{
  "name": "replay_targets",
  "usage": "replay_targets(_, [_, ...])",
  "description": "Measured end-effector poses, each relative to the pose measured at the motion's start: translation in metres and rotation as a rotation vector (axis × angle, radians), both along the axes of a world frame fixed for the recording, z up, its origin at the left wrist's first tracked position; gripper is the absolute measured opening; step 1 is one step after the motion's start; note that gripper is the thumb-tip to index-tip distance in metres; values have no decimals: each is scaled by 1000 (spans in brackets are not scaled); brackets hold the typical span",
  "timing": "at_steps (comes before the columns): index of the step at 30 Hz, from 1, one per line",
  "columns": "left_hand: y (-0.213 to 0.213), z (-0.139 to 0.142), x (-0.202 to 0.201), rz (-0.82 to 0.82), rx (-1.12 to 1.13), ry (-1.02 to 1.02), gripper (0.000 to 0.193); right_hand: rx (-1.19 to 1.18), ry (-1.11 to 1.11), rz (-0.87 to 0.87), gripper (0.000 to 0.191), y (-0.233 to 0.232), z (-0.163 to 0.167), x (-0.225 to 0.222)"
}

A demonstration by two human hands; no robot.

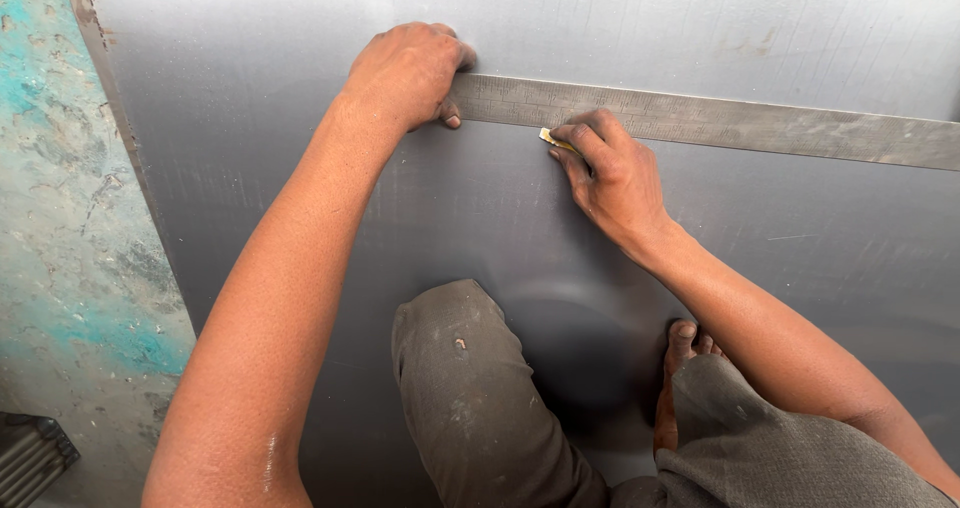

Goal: The person uses a large metal square ruler and a yellow marking tool to draw straight lines on a large metal sheet. They repeatedly reposition the ruler to create a rectangular outline on the surface.

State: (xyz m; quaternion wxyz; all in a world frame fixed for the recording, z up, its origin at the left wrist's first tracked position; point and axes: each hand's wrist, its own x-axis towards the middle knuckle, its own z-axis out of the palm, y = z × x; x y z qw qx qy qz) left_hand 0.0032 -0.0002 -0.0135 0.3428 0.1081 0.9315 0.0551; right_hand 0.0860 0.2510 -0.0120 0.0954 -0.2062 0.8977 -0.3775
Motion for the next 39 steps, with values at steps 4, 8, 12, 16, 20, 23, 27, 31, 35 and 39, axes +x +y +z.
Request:
replay_targets(4, [-1,-3,0,1,15,16,69,6,19,12,12,1,-5,1])
replay_targets(8, [-3,-4,3,-6,27,44,67,50,4,40,7,1,-2,-1])
replay_targets(12, [-3,0,2,-7,52,44,68,165,-64,73,6,-4,10,-14])
replay_targets(16, [-5,6,-3,90,72,-20,66,427,-793,474,10,-11,22,-9])
replay_targets(20, [-10,6,-2,-2,205,144,70,44,-509,484,17,-8,27,19])
replay_targets(23, [-9,3,0,39,124,21,66,-121,-206,37,22,-2,18,18])
replay_targets(27, [-3,-2,-1,106,66,-18,72,21,-40,-24,18,-1,6,-2])
replay_targets(31, [-1,-4,-2,86,60,-23,71,7,-14,16,15,-4,5,-4])
replay_targets(35, [-1,-6,1,118,39,-39,71,46,39,45,10,-6,5,-3])
replay_targets(39, [-2,-4,1,66,84,13,70,165,-126,94,5,-3,8,-13])
